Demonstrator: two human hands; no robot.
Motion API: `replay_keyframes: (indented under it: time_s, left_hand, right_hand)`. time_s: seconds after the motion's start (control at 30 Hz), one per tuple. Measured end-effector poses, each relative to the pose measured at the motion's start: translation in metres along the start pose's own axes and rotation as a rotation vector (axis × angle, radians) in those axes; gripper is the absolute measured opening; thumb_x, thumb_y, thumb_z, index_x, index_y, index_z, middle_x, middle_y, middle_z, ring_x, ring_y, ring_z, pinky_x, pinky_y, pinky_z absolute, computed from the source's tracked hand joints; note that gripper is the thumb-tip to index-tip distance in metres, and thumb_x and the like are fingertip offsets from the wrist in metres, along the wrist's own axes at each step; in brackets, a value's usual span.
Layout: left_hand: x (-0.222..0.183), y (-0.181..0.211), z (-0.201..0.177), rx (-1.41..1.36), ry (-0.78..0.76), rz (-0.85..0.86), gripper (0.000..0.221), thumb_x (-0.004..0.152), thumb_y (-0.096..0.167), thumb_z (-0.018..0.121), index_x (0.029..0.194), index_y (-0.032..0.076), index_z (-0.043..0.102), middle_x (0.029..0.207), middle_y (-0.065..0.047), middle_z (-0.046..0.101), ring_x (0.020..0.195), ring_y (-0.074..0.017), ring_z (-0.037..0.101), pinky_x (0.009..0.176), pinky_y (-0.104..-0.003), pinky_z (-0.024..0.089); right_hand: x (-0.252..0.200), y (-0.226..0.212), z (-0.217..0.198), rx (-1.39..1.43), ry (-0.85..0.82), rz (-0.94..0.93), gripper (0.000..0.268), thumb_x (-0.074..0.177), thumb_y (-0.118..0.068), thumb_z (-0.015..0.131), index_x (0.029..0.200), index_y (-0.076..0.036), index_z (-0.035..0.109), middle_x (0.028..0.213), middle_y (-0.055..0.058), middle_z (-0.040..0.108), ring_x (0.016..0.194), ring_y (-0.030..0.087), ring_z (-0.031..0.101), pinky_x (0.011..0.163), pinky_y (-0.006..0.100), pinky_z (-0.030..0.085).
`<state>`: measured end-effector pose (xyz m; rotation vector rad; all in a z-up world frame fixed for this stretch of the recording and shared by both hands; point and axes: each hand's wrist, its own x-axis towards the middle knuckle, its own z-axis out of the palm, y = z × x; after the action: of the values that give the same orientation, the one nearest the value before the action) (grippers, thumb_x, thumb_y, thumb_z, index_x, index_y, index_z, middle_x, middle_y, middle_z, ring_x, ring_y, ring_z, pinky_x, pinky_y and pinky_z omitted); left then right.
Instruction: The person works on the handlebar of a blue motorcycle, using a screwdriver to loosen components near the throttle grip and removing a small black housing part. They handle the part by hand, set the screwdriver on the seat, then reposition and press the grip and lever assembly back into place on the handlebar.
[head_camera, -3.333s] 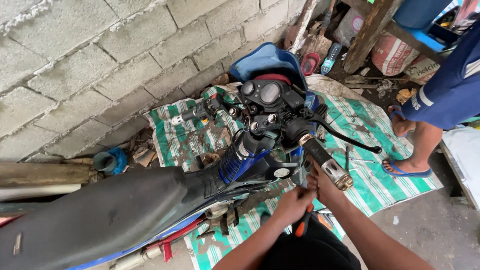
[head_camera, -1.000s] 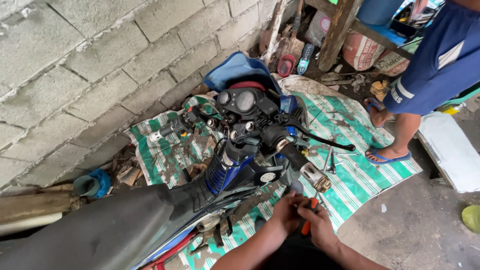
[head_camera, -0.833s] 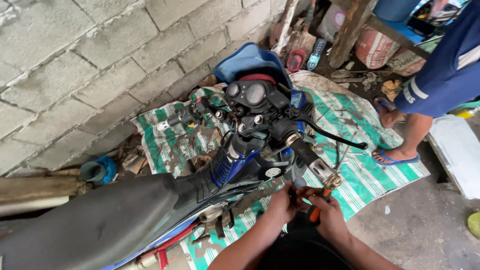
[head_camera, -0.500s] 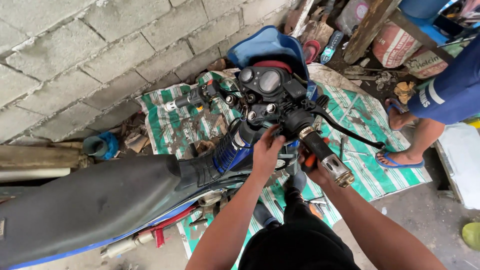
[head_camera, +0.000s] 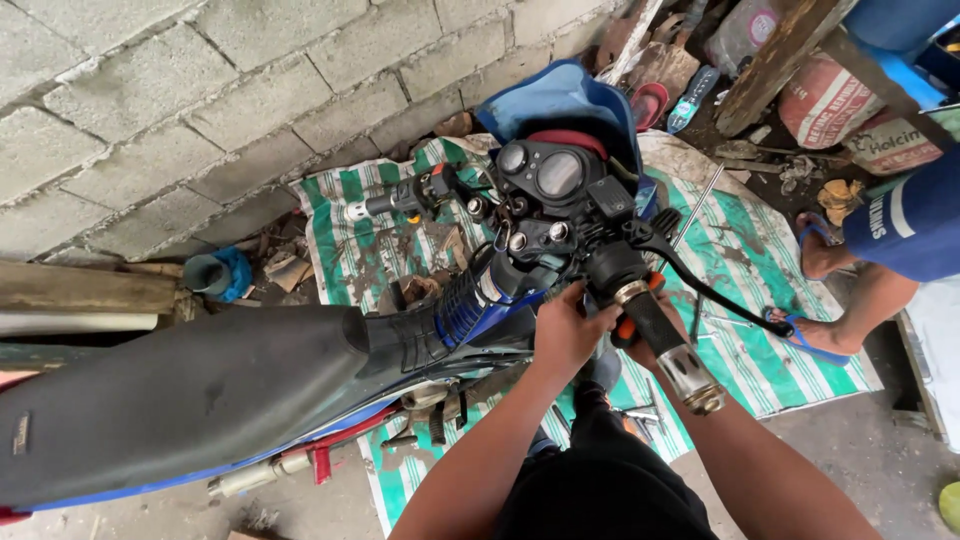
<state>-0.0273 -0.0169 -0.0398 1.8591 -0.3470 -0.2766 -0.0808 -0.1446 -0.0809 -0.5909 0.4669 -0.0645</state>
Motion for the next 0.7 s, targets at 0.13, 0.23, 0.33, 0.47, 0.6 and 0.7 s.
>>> replay_keyframes:
  time_s: [0.13,0.23,0.33,0.47,0.6,0.7]
  left_hand:
    - [0.002,0.032,-0.026,0.216,-0.119,-0.132,0.066,0.086,0.044,0.087,0.141,0.011,0.073,0.090,-0.018,0.079,0.095,-0.0404,0.080,0.082,-0.052,0.064]
    - [0.007,0.028,-0.047,0.157,-0.121,-0.045,0.065,0.090,0.041,0.079,0.147,0.012,0.067,0.082,-0.010,0.067,0.080,-0.0309,0.069,0.074,-0.047,0.055]
    - [0.018,0.043,-0.059,0.086,-0.180,0.101,0.054,0.104,0.042,0.074,0.139,0.001,0.068,0.063,-0.004,0.055,0.054,-0.0206,0.063,0.052,-0.037,0.047]
    - [0.030,0.074,-0.063,0.301,-0.284,0.007,0.060,0.092,0.058,0.084,0.110,0.002,0.072,0.074,-0.021,0.071,0.076,-0.0442,0.077,0.061,-0.052,0.059]
    - [0.039,0.058,-0.054,0.238,-0.244,-0.030,0.052,0.098,0.056,0.082,0.112,0.007,0.074,0.074,-0.016,0.072,0.075,-0.0380,0.078,0.060,-0.045,0.057]
    - [0.045,0.065,-0.047,0.165,-0.225,-0.037,0.051,0.100,0.052,0.083,0.121,0.006,0.074,0.075,-0.014,0.073,0.069,-0.0320,0.076,0.056,-0.040,0.057]
  right_hand:
    - [0.005,-0.014,-0.008,-0.020,-0.004,-0.007,0.021,0.096,-0.008,0.072,0.117,-0.005,0.072,0.103,0.017,0.076,0.077,0.035,0.075,0.063,0.043,0.062]
    - [0.013,-0.035,-0.047,-0.034,-0.014,-0.024,0.020,0.095,-0.005,0.072,0.115,-0.004,0.071,0.100,0.018,0.076,0.074,0.036,0.074,0.062,0.044,0.062]
    - [0.012,-0.048,-0.074,-0.046,-0.020,-0.043,0.019,0.095,-0.002,0.071,0.114,-0.003,0.071,0.097,0.018,0.075,0.072,0.037,0.074,0.060,0.045,0.061]
    - [0.027,-0.057,-0.012,-0.068,-0.034,-0.075,0.019,0.093,0.001,0.070,0.111,-0.002,0.070,0.093,0.020,0.074,0.069,0.038,0.073,0.059,0.046,0.061]
    - [0.042,-0.069,0.009,-0.090,-0.049,-0.092,0.018,0.092,0.005,0.070,0.109,-0.001,0.070,0.089,0.021,0.073,0.066,0.040,0.072,0.057,0.047,0.061]
    - [0.047,-0.076,0.010,-0.107,-0.050,-0.101,0.018,0.091,0.008,0.069,0.108,0.000,0.069,0.086,0.022,0.073,0.063,0.041,0.072,0.056,0.048,0.060]
